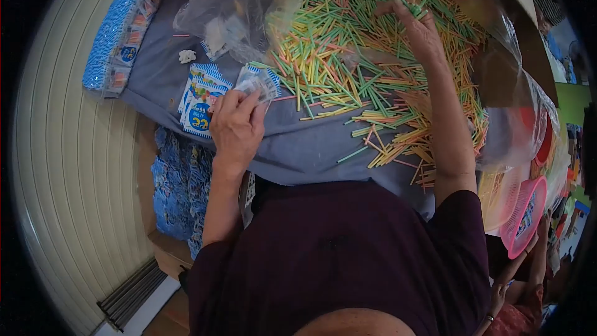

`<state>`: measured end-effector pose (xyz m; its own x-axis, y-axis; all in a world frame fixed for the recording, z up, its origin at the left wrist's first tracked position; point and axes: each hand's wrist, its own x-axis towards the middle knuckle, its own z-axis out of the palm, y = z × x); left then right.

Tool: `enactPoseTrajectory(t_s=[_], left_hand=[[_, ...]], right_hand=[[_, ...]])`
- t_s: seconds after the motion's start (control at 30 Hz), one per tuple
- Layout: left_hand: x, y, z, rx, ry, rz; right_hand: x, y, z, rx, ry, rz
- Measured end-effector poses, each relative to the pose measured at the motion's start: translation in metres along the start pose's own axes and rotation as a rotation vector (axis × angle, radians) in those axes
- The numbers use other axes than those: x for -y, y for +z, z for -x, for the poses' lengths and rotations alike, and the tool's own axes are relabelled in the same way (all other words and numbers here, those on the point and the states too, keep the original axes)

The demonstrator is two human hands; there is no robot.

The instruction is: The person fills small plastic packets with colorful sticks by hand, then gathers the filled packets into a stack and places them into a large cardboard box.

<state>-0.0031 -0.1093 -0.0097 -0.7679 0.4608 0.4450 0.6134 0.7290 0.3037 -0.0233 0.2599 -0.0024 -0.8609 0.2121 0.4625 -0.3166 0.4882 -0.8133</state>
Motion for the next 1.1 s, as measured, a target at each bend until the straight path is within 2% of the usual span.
enactPoseTrajectory(t_s=[0.07, 0.1, 0.17, 0.2, 0.27, 0.4, 0.47, 0.57, 0.67, 0.7, 0.77, 0.8, 0.83, 0.9, 1.0, 1.1], left_hand=[[0.004, -0.006, 0.001, 0.012, -0.031, 0.084], [0.007, -0.005, 0.001, 0.014, -0.037, 0.081], [0.014, -0.002, -0.004, 0.011, -0.051, 0.173], [0.017, -0.002, -0.004, 0.009, -0.049, 0.170], [0.023, 0.000, -0.004, 0.022, -0.200, 0.430], [0.022, -0.003, -0.001, -0.049, -0.237, 0.596], [0.015, -0.007, -0.002, -0.089, -0.330, 0.755], [0.004, -0.007, -0.003, -0.155, -0.337, 0.896], [-0.022, -0.007, -0.018, -0.132, -0.278, 0.958], [-0.032, -0.003, -0.025, -0.141, -0.279, 0.953], [-0.052, 0.008, -0.041, -0.055, -0.139, 1.004], [-0.061, 0.014, -0.048, -0.056, -0.139, 1.001], [-0.069, 0.020, -0.055, 0.006, -0.163, 1.020], [-0.078, 0.031, -0.068, 0.072, -0.172, 1.047], [-0.086, 0.044, -0.077, 0.064, -0.119, 1.056], [-0.084, 0.050, -0.077, 0.143, -0.238, 1.129]], right_hand=[[0.001, -0.005, 0.003, -0.028, 0.182, -0.146], [-0.002, -0.007, 0.006, -0.023, 0.184, -0.150], [-0.009, -0.009, 0.010, 0.131, 0.296, -0.440], [-0.003, -0.007, 0.011, 0.129, 0.293, -0.442], [0.013, -0.002, 0.015, 0.117, 0.360, -0.486], [0.009, -0.009, 0.014, 0.110, 0.323, -0.683], [0.010, -0.014, 0.012, 0.078, 0.256, -0.871], [0.015, -0.016, 0.016, 0.139, 0.287, -0.839], [0.014, -0.018, 0.020, 0.188, 0.371, -0.894], [0.017, -0.015, 0.018, 0.197, 0.367, -0.897], [0.029, -0.007, 0.019, 0.016, 0.251, -1.010], [0.030, -0.010, 0.016, 0.118, 0.204, -1.078], [0.046, -0.006, 0.014, 0.117, 0.202, -1.078], [0.078, 0.003, 0.014, 0.139, 0.015, -0.989], [0.088, -0.005, 0.013, 0.164, -0.007, -0.801], [0.093, 0.006, 0.011, 0.141, -0.064, -0.797]])
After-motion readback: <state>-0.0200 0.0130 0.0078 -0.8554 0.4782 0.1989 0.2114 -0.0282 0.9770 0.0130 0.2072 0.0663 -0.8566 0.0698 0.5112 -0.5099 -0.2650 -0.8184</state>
